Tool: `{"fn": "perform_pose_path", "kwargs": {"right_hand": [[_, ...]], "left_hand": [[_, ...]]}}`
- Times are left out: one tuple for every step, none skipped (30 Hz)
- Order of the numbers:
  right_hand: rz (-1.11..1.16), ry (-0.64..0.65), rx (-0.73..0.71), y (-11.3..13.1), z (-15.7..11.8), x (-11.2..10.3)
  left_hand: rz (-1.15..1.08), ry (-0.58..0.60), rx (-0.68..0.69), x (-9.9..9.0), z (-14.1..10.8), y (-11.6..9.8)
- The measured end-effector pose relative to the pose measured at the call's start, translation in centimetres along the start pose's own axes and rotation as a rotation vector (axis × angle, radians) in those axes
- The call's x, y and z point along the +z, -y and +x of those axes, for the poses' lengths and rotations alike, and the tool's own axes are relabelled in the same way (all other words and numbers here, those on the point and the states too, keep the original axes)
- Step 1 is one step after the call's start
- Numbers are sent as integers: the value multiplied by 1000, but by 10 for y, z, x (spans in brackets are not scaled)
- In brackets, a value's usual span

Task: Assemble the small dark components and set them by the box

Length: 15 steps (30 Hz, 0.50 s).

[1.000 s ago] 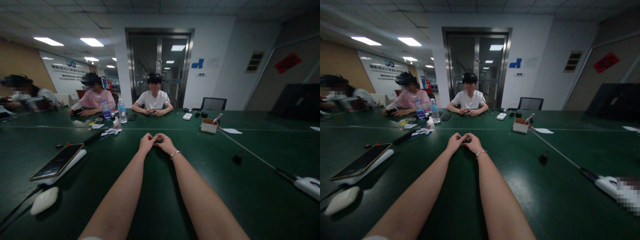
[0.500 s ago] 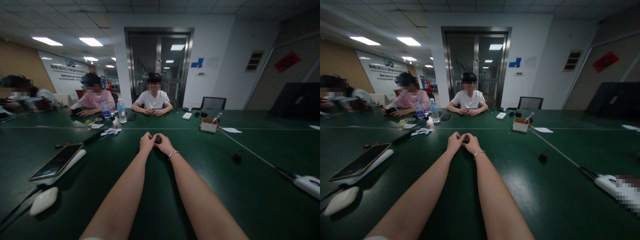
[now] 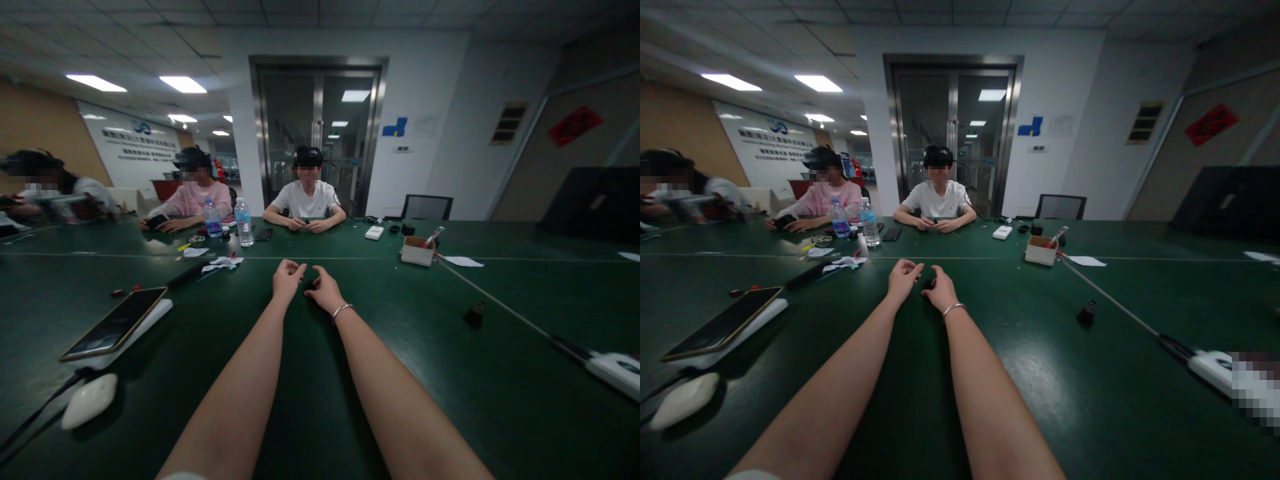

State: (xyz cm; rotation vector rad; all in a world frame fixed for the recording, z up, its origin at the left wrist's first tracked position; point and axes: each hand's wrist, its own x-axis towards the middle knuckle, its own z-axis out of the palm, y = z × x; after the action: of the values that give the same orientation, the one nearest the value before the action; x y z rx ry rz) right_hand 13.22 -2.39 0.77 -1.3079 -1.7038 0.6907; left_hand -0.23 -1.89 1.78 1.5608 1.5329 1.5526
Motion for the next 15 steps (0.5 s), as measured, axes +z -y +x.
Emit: {"fn": "perform_pose_path", "kwargs": {"right_hand": [[37, 31, 30, 1, 1, -6], [75, 75, 59, 5, 1, -14], [97, 138, 93, 10, 1, -26], [90, 216, 132, 16, 1, -40], [71, 280, 168, 24, 1, -57], [44, 307, 162, 33, 1, -76], [-11, 302, 147, 42, 1, -97], [-82, 272, 148, 50, 0, -119], [-154, 231, 162, 57, -1, -142], [-231, 189, 185, 61, -3, -165], [-322, 142, 235, 63, -6, -188], [-412, 93, 283, 61, -9, -210], [-498, 24, 333, 56, -13, -232], [-568, -40, 386, 48, -19, -252], [-599, -107, 395, 38, -25, -269]], "left_hand": [[16, 95, 35, 1, 0, 0], [58, 185, 70, 1, 0, -1], [113, 252, 100, 1, -1, -3], [164, 289, 118, 1, -1, -5], [202, 297, 121, 0, -1, -7], [226, 284, 109, -2, -1, -9], [243, 255, 86, -3, -1, -11], [259, 218, 56, -5, 0, -12], [281, 178, 23, -6, 1, -13], [311, 146, -11, -7, 3, -13], [348, 122, -45, -8, 4, -13], [387, 109, -75, -10, 6, -11], [424, 107, -98, -12, 9, -10], [458, 107, -111, -16, 11, -8], [488, 104, -114, -21, 14, -5]]}}
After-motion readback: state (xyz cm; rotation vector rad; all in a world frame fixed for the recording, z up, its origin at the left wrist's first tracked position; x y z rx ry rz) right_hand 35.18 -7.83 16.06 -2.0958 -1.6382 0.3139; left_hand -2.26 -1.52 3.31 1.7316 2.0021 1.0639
